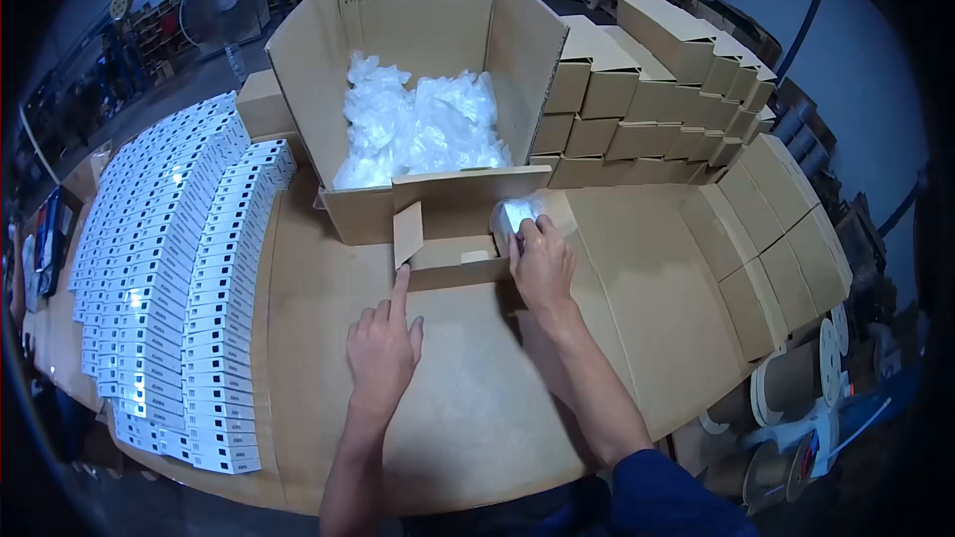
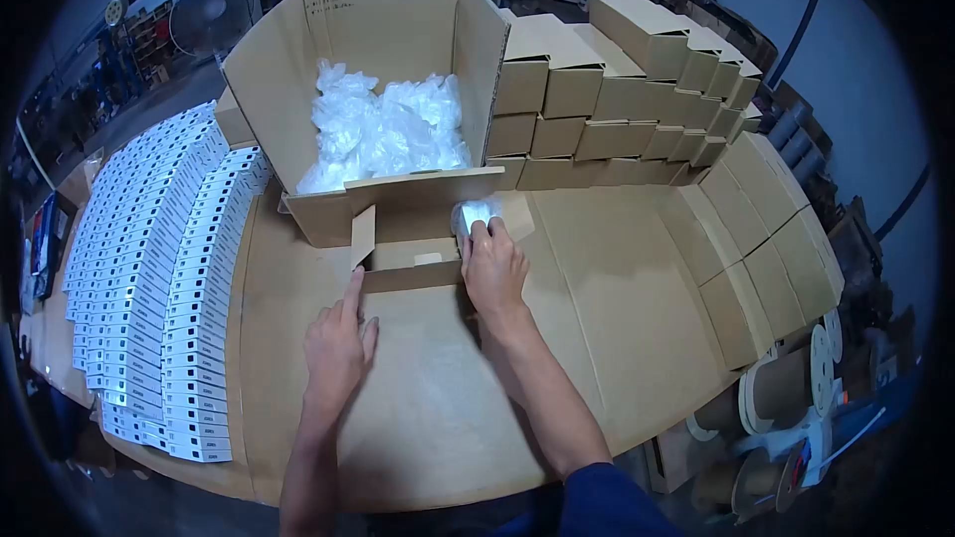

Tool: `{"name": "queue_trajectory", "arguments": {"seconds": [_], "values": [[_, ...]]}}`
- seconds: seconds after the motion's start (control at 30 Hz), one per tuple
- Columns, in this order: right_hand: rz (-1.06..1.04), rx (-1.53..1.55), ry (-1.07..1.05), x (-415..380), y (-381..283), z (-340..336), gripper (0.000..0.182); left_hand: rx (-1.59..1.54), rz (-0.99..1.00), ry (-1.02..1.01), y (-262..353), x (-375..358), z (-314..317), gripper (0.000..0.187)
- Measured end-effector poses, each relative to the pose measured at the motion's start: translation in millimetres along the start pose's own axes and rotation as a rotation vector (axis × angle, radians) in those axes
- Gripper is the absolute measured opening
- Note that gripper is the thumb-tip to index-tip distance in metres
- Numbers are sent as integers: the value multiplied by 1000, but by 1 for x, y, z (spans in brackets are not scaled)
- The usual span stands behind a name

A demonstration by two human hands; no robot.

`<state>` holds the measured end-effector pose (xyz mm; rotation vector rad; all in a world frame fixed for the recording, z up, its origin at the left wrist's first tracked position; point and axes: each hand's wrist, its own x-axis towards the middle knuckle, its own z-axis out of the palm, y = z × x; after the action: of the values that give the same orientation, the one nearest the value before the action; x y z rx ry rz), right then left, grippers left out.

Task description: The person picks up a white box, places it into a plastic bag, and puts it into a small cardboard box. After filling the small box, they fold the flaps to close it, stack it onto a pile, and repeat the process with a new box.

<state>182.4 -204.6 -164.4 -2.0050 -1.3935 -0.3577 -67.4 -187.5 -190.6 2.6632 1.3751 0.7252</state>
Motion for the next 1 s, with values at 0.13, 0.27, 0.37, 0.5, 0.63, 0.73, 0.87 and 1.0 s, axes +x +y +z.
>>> {"name": "queue_trajectory", "arguments": {"seconds": [0.13,0.27,0.37,0.5,0.63,0.73,0.87,1.0], "values": [[26,-79,50,-6,0,3,13,-26,-18,-60,3,-1,0,92],[-12,-188,11,-23,-2,-5,31,-95,-44,-33,3,-12,3,95],[-95,-140,54,-53,-33,-13,49,-142,-75,30,5,-44,-45,87],[-278,339,-103,-91,-98,-19,49,-224,-129,283,6,-109,-92,66],[-677,574,-477,-134,-178,-6,53,-105,-278,497,-32,-195,-132,52],[-900,606,-618,-153,-232,-2,59,69,-384,514,-61,-233,-158,51],[-1061,625,-676,-159,-289,2,63,136,-393,324,-92,-256,-171,59],[-1119,542,-716,-161,-300,11,66,128,-390,296,-98,-265,-161,64]]}}
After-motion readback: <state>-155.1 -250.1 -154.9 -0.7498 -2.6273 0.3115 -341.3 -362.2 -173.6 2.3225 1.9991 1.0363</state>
